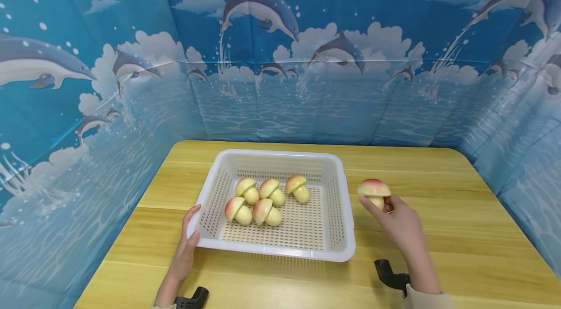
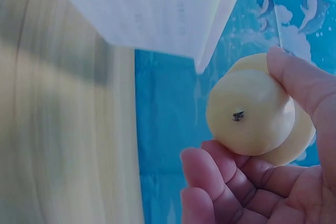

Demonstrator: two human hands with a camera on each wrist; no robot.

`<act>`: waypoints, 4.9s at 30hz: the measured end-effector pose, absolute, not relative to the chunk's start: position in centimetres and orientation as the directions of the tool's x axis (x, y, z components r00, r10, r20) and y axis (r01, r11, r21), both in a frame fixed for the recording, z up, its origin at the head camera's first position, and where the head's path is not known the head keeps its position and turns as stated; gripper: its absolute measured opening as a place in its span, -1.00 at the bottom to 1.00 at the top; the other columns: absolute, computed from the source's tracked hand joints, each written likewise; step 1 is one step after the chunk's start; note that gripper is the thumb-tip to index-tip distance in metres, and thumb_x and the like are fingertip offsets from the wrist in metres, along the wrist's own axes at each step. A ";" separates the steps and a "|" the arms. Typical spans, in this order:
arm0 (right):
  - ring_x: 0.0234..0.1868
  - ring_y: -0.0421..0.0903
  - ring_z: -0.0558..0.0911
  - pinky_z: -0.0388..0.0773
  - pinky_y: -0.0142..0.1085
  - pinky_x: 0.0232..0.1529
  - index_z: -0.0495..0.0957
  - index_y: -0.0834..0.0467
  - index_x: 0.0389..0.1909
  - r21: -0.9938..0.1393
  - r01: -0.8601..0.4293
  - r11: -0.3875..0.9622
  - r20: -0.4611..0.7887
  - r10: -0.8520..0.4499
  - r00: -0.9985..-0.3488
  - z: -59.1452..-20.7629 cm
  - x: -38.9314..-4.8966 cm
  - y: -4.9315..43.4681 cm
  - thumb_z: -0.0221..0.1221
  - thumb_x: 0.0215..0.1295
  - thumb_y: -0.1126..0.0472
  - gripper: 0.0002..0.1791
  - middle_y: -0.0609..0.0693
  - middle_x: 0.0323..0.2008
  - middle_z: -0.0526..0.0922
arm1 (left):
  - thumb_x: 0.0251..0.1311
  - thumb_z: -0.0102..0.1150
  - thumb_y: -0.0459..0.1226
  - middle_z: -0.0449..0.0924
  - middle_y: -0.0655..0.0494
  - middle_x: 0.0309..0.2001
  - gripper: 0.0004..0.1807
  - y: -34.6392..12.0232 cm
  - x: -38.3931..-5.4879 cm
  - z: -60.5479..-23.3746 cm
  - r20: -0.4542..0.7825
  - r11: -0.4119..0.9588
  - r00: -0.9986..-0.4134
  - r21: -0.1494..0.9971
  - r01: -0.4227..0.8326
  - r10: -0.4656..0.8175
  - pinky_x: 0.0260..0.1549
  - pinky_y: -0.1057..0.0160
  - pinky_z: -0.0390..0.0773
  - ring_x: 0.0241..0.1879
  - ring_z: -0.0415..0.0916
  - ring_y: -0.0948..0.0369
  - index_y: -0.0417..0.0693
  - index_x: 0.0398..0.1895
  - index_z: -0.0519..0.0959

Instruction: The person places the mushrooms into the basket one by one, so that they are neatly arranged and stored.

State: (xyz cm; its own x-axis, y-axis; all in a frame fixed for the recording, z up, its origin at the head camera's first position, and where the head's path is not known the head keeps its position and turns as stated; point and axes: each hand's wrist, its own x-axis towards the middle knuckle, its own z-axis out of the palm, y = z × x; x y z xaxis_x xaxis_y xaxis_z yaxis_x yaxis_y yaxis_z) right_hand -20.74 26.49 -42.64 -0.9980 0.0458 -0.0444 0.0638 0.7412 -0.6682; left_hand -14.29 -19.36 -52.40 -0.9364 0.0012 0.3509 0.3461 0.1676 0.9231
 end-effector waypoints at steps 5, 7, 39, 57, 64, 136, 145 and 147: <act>-0.37 0.01 0.60 0.39 -0.22 -0.52 0.41 0.31 -0.14 -0.682 0.019 0.731 -0.014 0.014 -1.000 -42.0 -21.0 25.1 0.06 0.19 -0.37 -0.25 0.13 -0.34 0.60 | 0.34 -0.33 -0.27 0.07 -0.14 0.40 -0.41 -19.4 -14.3 -52.4 0.354 0.175 -0.935 0.921 0.348 0.002 0.08 -0.08 0.25 0.25 0.18 -0.12 0.06 0.45 -0.05; -0.37 0.01 0.59 0.39 -0.22 -0.51 0.41 0.30 -0.14 -0.682 -0.006 0.732 0.004 -0.004 -1.000 -41.8 -21.2 24.7 0.06 0.19 -0.36 -0.27 0.12 -0.34 0.59 | 0.34 -0.33 -0.27 0.06 -0.14 0.40 -0.41 -19.4 -14.3 -52.4 0.356 0.175 -0.934 0.920 0.351 0.003 0.08 -0.11 0.25 0.25 0.18 -0.12 0.06 0.45 -0.05; -0.61 -0.08 0.34 0.25 -0.26 -0.61 0.41 0.19 -0.41 -0.583 -0.267 0.767 0.106 -0.254 -0.961 -38.6 -23.9 20.6 0.15 0.17 -0.30 -0.42 0.01 -0.54 0.47 | 0.34 -0.31 -0.24 0.06 -0.15 0.40 -0.41 -19.4 -14.3 -52.5 0.361 0.160 -0.933 0.921 0.357 0.004 0.05 -0.23 0.20 0.24 0.17 -0.15 0.08 0.45 -0.05; -0.55 -0.08 0.39 0.31 -0.23 -0.53 0.43 0.18 -0.35 -0.554 -0.297 0.777 0.042 -0.330 -0.943 -37.8 -25.0 18.8 0.15 0.12 -0.36 -0.38 -0.01 -0.52 0.48 | 0.34 -0.31 -0.23 0.07 -0.15 0.40 -0.41 -19.4 -14.3 -52.5 0.348 0.167 -0.937 0.924 0.343 -0.004 0.06 -0.22 0.20 0.24 0.19 -0.14 0.09 0.44 -0.04; -0.60 -0.10 0.34 0.26 -0.24 -0.56 0.41 0.16 -0.40 -0.544 -0.326 0.773 0.023 -0.375 -0.927 -38.0 -25.3 18.0 0.16 0.13 -0.33 -0.42 -0.02 -0.60 0.41 | 0.33 -0.30 -0.23 0.06 -0.15 0.40 -0.40 -19.3 -14.3 -52.5 0.349 0.161 -0.937 0.925 0.344 -0.002 0.05 -0.24 0.19 0.24 0.17 -0.16 0.09 0.44 -0.04; -0.64 -0.18 0.28 0.23 -0.31 -0.57 0.39 0.10 -0.61 -0.432 -0.395 0.811 -0.211 -0.517 -0.829 -42.0 -28.0 12.6 0.31 -0.01 -0.26 -0.47 -0.08 -0.67 0.33 | 0.33 -0.30 -0.24 0.05 -0.17 0.40 -0.40 -19.3 -14.5 -52.5 0.352 0.147 -0.936 0.926 0.348 -0.002 0.05 -0.25 0.18 0.25 0.16 -0.18 0.08 0.44 -0.04; -0.61 -0.16 0.32 0.26 -0.29 -0.55 0.40 0.11 -0.56 -0.431 -0.391 0.814 -0.200 -0.508 -0.838 -42.6 -28.0 12.5 0.33 -0.02 -0.24 -0.48 -0.06 -0.62 0.38 | 0.33 -0.30 -0.25 0.06 -0.17 0.40 -0.41 -19.2 -14.4 -52.4 0.349 0.152 -0.937 0.926 0.345 -0.005 0.05 -0.26 0.18 0.25 0.16 -0.17 0.07 0.44 -0.04; -0.61 -0.16 0.33 0.27 -0.29 -0.55 0.40 0.11 -0.59 -0.430 -0.391 0.814 -0.193 -0.506 -0.841 -42.8 -28.0 12.4 0.34 -0.03 -0.23 -0.49 -0.06 -0.63 0.38 | 0.33 -0.30 -0.25 0.06 -0.17 0.40 -0.41 -19.2 -14.4 -52.4 0.350 0.152 -0.937 0.926 0.345 -0.005 0.05 -0.26 0.18 0.25 0.16 -0.17 0.07 0.44 -0.04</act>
State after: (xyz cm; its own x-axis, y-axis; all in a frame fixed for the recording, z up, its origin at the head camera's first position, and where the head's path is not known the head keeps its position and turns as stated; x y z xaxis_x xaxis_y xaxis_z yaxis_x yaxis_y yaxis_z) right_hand -27.97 12.44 -42.76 -0.8405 -0.5061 -0.1932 -0.3911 0.8137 -0.4301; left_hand -14.39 -19.21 -52.36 -0.9367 -0.0052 0.3501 0.3452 0.1524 0.9261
